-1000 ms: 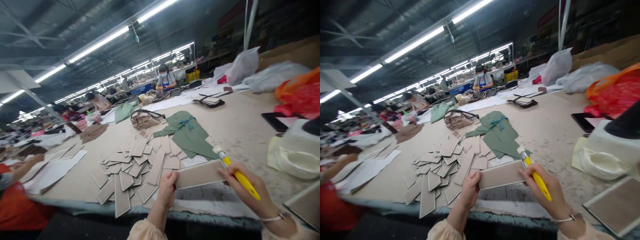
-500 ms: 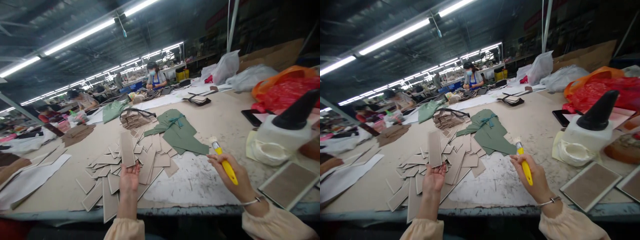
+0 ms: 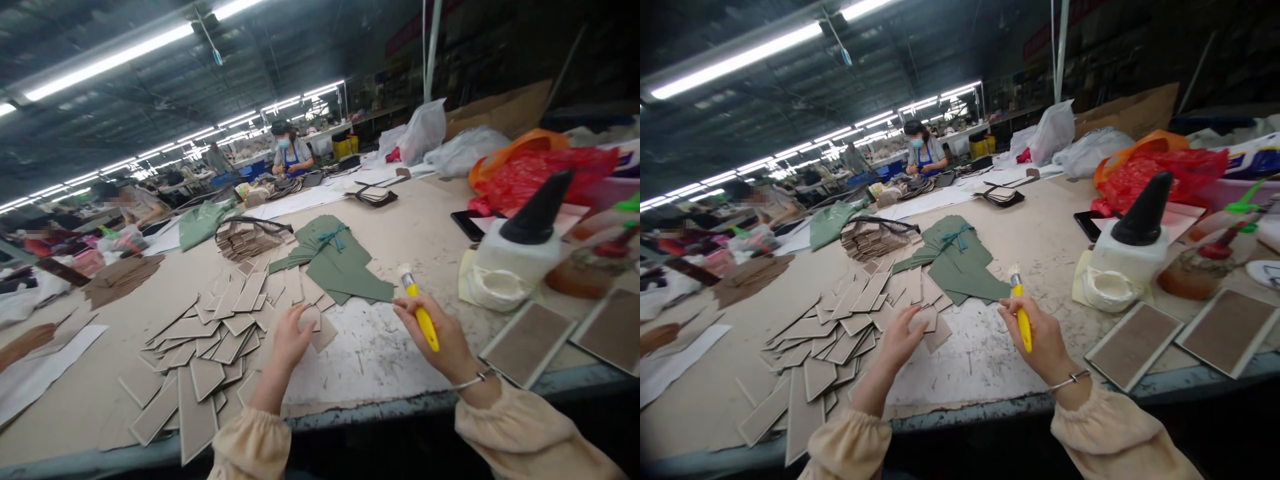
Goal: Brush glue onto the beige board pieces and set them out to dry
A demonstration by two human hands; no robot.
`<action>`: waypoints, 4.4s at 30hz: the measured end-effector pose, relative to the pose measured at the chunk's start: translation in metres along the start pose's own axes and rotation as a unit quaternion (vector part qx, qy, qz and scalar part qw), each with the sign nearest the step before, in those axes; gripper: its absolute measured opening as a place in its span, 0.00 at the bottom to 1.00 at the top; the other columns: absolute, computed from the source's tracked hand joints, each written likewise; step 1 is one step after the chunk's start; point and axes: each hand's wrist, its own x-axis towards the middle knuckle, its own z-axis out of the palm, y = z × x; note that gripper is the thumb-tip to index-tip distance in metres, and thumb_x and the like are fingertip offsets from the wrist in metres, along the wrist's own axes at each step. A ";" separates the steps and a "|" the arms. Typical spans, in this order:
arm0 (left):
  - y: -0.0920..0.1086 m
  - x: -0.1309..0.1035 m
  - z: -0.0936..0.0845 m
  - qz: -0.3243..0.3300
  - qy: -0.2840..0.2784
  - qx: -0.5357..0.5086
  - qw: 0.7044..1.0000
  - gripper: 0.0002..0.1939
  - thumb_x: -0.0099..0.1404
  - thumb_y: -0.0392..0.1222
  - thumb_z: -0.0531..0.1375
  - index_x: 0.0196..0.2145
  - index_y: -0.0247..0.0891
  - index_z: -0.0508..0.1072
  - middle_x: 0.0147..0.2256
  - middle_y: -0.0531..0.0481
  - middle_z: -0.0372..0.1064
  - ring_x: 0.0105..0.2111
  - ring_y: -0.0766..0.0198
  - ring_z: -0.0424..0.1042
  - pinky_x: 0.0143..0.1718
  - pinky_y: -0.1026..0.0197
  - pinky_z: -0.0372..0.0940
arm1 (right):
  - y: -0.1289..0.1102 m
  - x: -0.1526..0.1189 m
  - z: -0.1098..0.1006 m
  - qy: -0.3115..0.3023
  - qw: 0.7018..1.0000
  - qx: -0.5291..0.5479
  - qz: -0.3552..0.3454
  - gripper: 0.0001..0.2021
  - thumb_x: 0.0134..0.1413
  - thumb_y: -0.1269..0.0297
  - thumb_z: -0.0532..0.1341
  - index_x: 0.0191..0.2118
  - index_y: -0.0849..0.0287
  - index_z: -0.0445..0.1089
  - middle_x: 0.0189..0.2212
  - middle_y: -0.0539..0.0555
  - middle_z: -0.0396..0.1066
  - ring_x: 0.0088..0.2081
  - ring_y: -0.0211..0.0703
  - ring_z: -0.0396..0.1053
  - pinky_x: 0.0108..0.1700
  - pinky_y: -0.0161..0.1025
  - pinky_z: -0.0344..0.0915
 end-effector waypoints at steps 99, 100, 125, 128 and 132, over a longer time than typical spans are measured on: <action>0.014 -0.092 -0.026 0.184 -0.314 0.289 0.885 0.11 0.66 0.39 0.54 0.31 0.39 0.76 0.32 0.49 0.72 0.33 0.62 0.68 0.35 0.62 0.60 | -0.051 -0.053 0.066 -0.260 0.909 0.228 0.233 0.15 0.59 0.50 0.56 0.38 0.58 0.66 0.19 0.47 0.69 0.19 0.36 0.66 0.22 0.32 0.63; 0.015 -0.092 -0.026 0.180 -0.315 0.294 0.884 0.11 0.66 0.39 0.54 0.31 0.39 0.76 0.32 0.48 0.72 0.33 0.62 0.68 0.34 0.62 0.60 | -0.050 -0.052 0.064 -0.258 0.913 0.218 0.230 0.14 0.59 0.50 0.56 0.38 0.57 0.66 0.19 0.47 0.69 0.18 0.36 0.65 0.22 0.32 0.63; 0.015 -0.090 -0.024 0.167 -0.313 0.284 0.891 0.13 0.67 0.41 0.53 0.30 0.40 0.77 0.29 0.49 0.73 0.33 0.62 0.69 0.33 0.62 0.58 | -0.004 -0.030 -0.015 -0.093 0.982 -0.053 0.155 0.15 0.58 0.51 0.55 0.34 0.57 0.68 0.16 0.48 0.67 0.22 0.42 0.68 0.30 0.38 0.63; 0.016 -0.090 -0.025 0.163 -0.316 0.285 0.890 0.13 0.67 0.41 0.54 0.31 0.40 0.77 0.30 0.48 0.73 0.34 0.61 0.70 0.34 0.62 0.59 | -0.019 -0.033 -0.003 -0.093 0.965 0.096 0.228 0.15 0.57 0.49 0.58 0.35 0.57 0.66 0.16 0.46 0.66 0.18 0.38 0.64 0.22 0.35 0.61; 0.015 -0.091 -0.024 0.167 -0.319 0.285 0.888 0.13 0.67 0.41 0.54 0.30 0.39 0.77 0.30 0.48 0.73 0.34 0.61 0.70 0.35 0.62 0.60 | -0.043 -0.042 0.025 -0.162 0.914 0.243 0.281 0.15 0.56 0.49 0.59 0.36 0.58 0.65 0.19 0.46 0.68 0.18 0.35 0.64 0.21 0.32 0.63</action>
